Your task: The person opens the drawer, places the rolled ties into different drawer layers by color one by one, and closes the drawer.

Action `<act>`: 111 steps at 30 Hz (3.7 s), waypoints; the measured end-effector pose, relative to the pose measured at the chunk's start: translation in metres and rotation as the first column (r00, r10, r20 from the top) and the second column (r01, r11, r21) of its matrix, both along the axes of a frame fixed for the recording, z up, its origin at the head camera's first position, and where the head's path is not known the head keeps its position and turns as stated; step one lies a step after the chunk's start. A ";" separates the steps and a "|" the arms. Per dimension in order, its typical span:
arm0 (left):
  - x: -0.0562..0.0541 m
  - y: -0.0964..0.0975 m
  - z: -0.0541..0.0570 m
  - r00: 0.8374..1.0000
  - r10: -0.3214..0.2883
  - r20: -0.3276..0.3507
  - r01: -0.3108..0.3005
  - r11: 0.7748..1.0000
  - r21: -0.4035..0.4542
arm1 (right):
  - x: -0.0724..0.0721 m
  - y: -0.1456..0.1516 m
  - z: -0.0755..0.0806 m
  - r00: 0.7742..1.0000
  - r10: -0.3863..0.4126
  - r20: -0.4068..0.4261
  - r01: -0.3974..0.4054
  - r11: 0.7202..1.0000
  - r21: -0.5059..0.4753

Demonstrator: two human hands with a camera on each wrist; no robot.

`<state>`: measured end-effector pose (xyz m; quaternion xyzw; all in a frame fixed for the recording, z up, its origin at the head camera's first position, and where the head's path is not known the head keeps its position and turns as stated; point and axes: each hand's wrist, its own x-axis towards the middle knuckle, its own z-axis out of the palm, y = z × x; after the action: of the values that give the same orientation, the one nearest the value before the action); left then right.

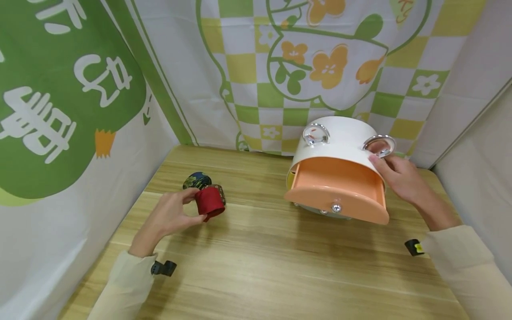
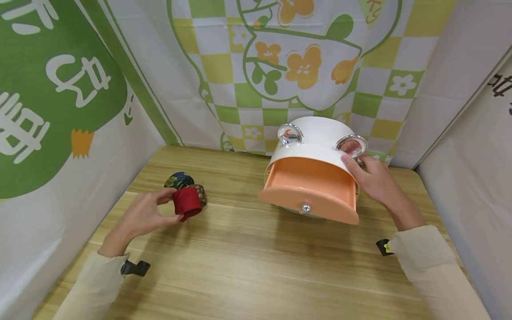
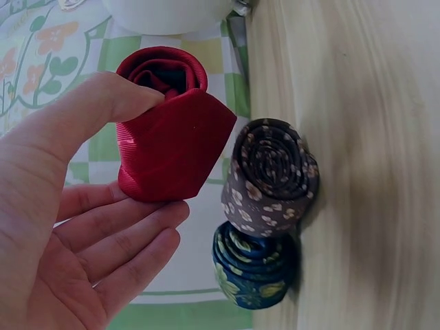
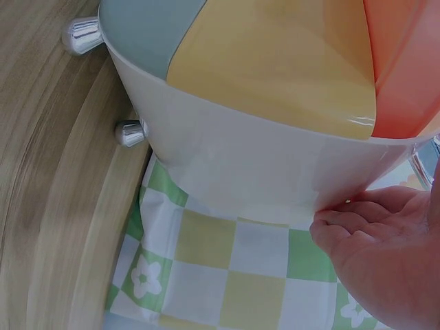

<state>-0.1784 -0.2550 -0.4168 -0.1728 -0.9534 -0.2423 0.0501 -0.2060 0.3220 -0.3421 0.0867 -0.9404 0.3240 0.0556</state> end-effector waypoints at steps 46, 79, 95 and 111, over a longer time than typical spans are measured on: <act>-0.033 0.087 0.086 0.970 -0.227 -0.087 0.227 0.974 -0.016 | -0.002 0.000 -0.001 0.999 -0.011 -0.040 0.013 0.999 0.040; -0.042 0.153 0.137 0.897 -0.429 -0.106 0.434 0.901 0.028 | -0.002 -0.002 -0.003 0.999 -0.002 -0.050 0.004 1.000 0.030; -0.047 0.190 0.152 0.877 -0.475 -0.075 0.477 0.879 0.007 | -0.001 -0.002 -0.003 0.999 0.000 -0.051 0.001 1.000 0.027; -0.057 0.216 0.145 0.841 -0.541 -0.026 0.542 0.838 0.061 | -0.001 -0.002 -0.005 0.997 0.001 -0.074 0.001 1.000 0.027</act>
<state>-0.2352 -0.0389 -0.2720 -0.4341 -0.8571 -0.2773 -0.0111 -0.2072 0.3200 -0.3474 0.0996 -0.9420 0.3078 0.0893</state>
